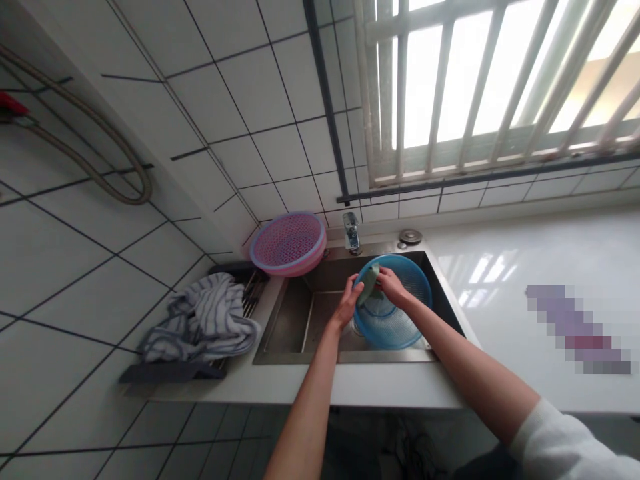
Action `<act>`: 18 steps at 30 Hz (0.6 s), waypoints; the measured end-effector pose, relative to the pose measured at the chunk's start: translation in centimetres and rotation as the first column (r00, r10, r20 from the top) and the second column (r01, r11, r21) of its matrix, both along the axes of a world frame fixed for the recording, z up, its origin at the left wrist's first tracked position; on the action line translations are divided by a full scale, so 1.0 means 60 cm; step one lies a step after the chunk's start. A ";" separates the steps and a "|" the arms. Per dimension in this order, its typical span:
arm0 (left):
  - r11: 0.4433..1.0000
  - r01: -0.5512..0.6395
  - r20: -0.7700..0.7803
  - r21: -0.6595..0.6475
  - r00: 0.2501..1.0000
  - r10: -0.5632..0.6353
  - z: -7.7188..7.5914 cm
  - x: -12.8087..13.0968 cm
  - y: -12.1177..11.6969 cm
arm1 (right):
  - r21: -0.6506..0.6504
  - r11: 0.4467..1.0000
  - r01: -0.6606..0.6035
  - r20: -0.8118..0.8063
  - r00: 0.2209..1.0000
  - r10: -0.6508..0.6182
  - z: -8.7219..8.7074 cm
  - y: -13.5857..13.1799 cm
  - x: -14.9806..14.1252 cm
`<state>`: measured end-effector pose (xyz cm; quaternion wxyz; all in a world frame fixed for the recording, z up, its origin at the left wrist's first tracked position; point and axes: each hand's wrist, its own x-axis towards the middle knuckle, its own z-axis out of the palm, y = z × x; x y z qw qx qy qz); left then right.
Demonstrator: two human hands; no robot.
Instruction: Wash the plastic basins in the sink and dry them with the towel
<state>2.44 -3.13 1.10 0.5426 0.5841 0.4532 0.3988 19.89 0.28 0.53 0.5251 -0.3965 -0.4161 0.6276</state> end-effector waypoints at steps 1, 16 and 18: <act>1.000 0.001 0.008 0.002 1.000 -0.001 0.000 0.003 0.000 | -0.010 0.998 0.068 -0.024 0.997 -0.068 0.002 0.003 0.004; 0.999 0.002 0.016 -0.044 1.000 -0.001 0.006 0.008 0.005 | -0.027 0.994 0.103 -0.048 0.993 -0.104 0.009 0.000 -0.001; 1.000 -0.018 0.012 -0.024 1.000 0.019 0.008 0.006 0.002 | -0.018 0.997 -0.078 -0.012 0.997 0.078 0.005 -0.010 -0.014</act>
